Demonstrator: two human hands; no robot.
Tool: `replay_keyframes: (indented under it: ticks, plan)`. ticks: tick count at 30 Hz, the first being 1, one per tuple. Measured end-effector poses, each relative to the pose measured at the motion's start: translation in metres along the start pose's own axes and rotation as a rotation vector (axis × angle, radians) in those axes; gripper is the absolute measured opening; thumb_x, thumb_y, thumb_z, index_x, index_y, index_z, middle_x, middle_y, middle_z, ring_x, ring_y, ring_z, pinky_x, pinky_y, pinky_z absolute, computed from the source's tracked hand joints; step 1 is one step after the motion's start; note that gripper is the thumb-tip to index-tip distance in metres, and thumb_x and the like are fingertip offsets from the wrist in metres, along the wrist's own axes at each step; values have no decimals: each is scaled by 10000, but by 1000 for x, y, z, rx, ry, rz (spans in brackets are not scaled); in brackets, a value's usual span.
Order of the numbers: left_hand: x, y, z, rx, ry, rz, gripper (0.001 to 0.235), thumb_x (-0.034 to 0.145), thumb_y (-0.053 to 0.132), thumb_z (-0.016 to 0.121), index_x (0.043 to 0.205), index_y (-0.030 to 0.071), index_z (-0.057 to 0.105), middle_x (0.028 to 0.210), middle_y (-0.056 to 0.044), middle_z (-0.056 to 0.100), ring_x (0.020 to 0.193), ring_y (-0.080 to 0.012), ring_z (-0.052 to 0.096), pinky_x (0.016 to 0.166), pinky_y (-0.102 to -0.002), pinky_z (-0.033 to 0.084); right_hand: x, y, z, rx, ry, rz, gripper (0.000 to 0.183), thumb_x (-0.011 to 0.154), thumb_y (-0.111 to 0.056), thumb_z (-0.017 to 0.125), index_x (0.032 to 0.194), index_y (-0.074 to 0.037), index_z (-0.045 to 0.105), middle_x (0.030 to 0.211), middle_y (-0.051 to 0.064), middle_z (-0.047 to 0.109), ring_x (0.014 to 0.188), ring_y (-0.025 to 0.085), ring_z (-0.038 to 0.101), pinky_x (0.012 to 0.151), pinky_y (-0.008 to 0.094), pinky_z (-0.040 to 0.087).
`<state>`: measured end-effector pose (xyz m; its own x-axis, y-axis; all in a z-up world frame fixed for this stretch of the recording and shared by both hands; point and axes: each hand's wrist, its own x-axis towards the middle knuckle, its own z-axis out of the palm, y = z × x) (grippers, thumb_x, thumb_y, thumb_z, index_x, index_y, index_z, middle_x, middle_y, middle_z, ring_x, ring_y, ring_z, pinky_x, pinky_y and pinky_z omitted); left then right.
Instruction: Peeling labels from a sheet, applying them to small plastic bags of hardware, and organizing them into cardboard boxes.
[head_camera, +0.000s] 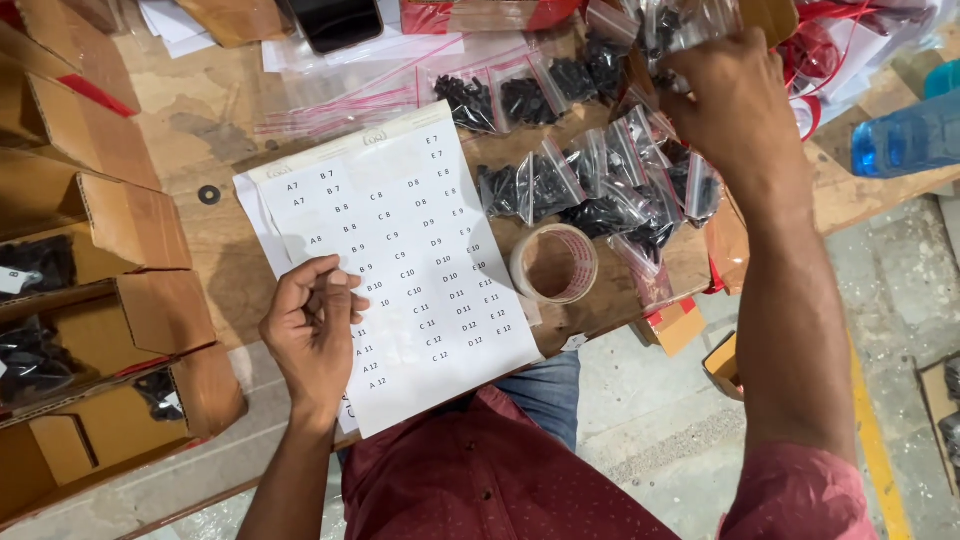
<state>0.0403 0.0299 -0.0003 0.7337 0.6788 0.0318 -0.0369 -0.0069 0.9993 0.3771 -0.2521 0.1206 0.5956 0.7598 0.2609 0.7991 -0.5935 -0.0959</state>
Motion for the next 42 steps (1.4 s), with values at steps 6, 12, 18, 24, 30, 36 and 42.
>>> replay_keyframes:
  ticks: [6, 12, 18, 24, 30, 36, 42]
  plan:
    - [0, 0, -1, -3, -7, 23, 191, 1074, 105, 615, 1217, -20, 628, 926, -90, 734, 734, -97, 688, 630, -226, 552, -22, 22, 26, -252, 6, 27, 255, 889, -40, 756, 1118, -137, 809, 1020, 120, 723, 1123, 341, 560, 1075, 481, 379]
    - [0, 3, -1, 42, 4, 36, 195, 1060, 119, 624, 1197, -19, 644, 909, -83, 736, 732, -97, 700, 625, -226, 566, -1, -34, 8, -245, 153, -28, 132, 962, -50, 749, 1084, -98, 764, 1087, 86, 713, 1167, 327, 555, 1078, 485, 379]
    - [1, -1, -1, 48, 16, 28, 192, 1037, 114, 638, 1183, -9, 656, 888, -77, 739, 725, -96, 713, 608, -225, 581, 33, -61, 16, -49, 201, -130, 187, 987, -35, 722, 1171, -50, 745, 1146, 95, 704, 1170, 324, 555, 1044, 474, 412]
    - [3, -5, -3, -6, 12, 68, 191, 1004, -6, 621, 1193, -27, 649, 920, -91, 725, 781, -112, 721, 660, -249, 629, 65, -106, 30, 65, 136, -204, 179, 955, -20, 752, 1134, -25, 751, 1169, 137, 717, 1110, 377, 597, 987, 492, 482]
    - [6, -21, -4, 40, -2, 113, 251, 947, -78, 607, 1186, -20, 657, 922, -76, 741, 761, -108, 746, 642, -254, 662, 124, -211, 61, 250, 108, -394, 416, 973, -22, 738, 1372, -9, 622, 1267, 203, 648, 1053, 404, 672, 868, 477, 569]
    - [2, -17, -2, -49, 10, 76, 175, 1002, 46, 674, 1177, 31, 676, 874, -74, 740, 732, -104, 717, 612, -250, 602, 204, -284, 143, -78, 279, -584, 494, 816, -5, 710, 1301, -2, 618, 1388, 175, 556, 918, 323, 712, 652, 388, 584]
    - [2, 4, -10, -16, 10, 64, 176, 985, 95, 683, 1145, 25, 697, 867, -62, 742, 724, -97, 696, 629, -256, 571, 248, -304, 213, -504, 181, -414, 319, 810, -52, 751, 1112, 5, 666, 1230, 161, 586, 579, 189, 654, 439, 336, 527]
